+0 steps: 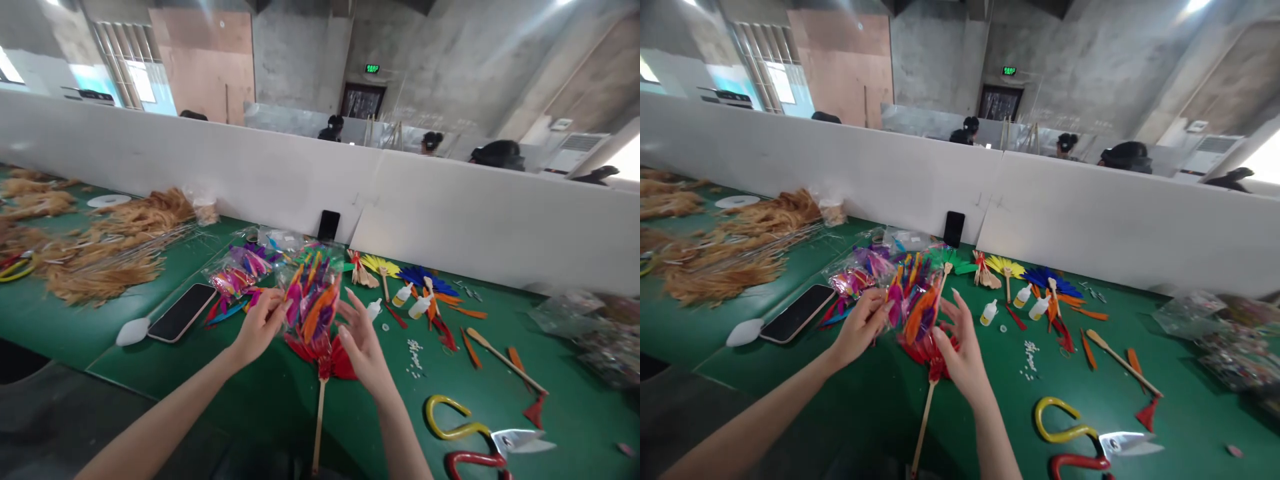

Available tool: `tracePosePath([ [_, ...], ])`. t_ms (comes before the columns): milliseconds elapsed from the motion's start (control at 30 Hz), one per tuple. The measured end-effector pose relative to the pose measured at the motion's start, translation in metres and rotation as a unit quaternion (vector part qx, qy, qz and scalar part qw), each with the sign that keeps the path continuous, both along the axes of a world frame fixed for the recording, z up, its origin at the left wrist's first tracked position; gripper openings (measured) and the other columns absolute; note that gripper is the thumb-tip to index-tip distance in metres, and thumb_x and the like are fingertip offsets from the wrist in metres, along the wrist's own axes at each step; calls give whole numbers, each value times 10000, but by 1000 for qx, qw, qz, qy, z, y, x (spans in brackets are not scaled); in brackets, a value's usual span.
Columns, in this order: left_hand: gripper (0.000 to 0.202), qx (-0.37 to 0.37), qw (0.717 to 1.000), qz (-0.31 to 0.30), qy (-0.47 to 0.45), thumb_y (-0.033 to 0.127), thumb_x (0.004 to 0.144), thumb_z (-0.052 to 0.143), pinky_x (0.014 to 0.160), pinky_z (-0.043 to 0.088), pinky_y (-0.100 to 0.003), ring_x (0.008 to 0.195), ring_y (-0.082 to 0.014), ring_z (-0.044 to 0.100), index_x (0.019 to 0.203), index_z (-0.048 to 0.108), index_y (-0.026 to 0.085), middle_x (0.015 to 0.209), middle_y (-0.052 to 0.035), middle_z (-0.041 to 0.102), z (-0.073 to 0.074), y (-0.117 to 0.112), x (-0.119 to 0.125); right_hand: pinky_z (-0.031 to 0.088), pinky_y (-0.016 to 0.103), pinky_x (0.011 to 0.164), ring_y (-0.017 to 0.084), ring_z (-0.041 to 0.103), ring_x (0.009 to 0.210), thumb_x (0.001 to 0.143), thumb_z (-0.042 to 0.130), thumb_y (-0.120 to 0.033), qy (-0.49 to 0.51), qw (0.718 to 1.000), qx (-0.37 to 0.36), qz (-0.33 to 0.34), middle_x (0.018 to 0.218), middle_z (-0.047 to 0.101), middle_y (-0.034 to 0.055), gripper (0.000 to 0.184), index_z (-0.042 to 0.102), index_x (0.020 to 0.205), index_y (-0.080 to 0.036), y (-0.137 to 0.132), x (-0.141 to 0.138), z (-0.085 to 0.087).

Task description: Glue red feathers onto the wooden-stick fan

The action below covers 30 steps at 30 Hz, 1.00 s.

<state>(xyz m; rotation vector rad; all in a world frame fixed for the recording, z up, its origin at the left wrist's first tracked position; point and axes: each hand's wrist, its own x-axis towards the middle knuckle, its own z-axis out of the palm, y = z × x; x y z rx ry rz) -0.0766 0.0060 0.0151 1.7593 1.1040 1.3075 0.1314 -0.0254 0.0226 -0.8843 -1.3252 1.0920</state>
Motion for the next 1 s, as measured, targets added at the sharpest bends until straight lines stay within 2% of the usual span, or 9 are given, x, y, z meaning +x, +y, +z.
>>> tracePosePath([
  [33,118,4,1000,-14,4,344,927,405,439,331,-193,402,-79,372,963,403,231,541,98,391,2,-7,6,453,372,989,224,512,1224,840,603,-438,15,999,-8,29,1326,548,73,576,397,1356,-286,4,-8,3],
  [133,91,17,997,-35,69,315,921,408,484,358,-213,461,-96,427,925,422,226,568,76,420,6,-20,17,462,359,975,233,586,1122,846,573,-488,27,998,-47,21,1178,648,62,414,577,1169,-229,9,-24,5],
  [267,139,37,994,7,99,321,923,425,533,405,-243,528,-120,480,1031,405,235,637,56,458,14,-20,9,493,351,922,239,624,1039,833,578,-512,13,998,-67,4,1058,695,61,394,629,1055,-191,5,-25,1],
  [333,133,92,991,56,85,314,931,420,616,455,-272,627,-135,527,1043,413,245,732,24,494,27,-16,-1,510,359,893,245,636,1009,821,582,-530,-1,998,-70,-6,1032,703,66,413,633,1040,-183,2,-21,0],
  [433,112,199,960,92,172,298,907,495,916,416,-400,1007,-210,516,1009,525,262,1017,-54,525,58,-7,-12,526,377,868,257,640,1003,813,575,-554,-17,997,-68,-11,1049,702,76,433,639,1035,-187,-1,-16,1],
  [533,168,202,943,19,262,294,919,484,1062,260,-492,1288,-264,320,1040,602,295,1308,-58,417,88,4,-13,520,392,889,262,628,1040,813,576,-550,-15,997,-70,-3,1114,684,79,441,629,1080,-203,-4,-14,2],
  [633,178,137,935,-71,319,309,922,482,1087,183,-530,1353,-283,234,955,653,271,1329,-41,447,105,18,-8,510,396,907,260,637,1026,810,588,-543,-8,996,-83,20,1093,693,79,442,628,1087,-201,-6,-14,0],
  [800,117,63,927,-149,338,293,840,594,1085,222,-501,1305,-288,347,840,680,214,1263,-72,539,108,35,1,479,374,949,250,610,1090,813,600,-523,-6,996,-84,17,1117,685,67,414,631,1074,-203,-7,-12,-3],
  [1000,243,45,918,-199,339,318,903,493,1083,250,-471,1295,-264,376,873,720,239,1258,-52,586,108,35,7,497,373,914,267,616,1077,813,586,-541,-26,996,-86,4,1119,688,77,441,635,1068,-184,-7,-7,-5],
])
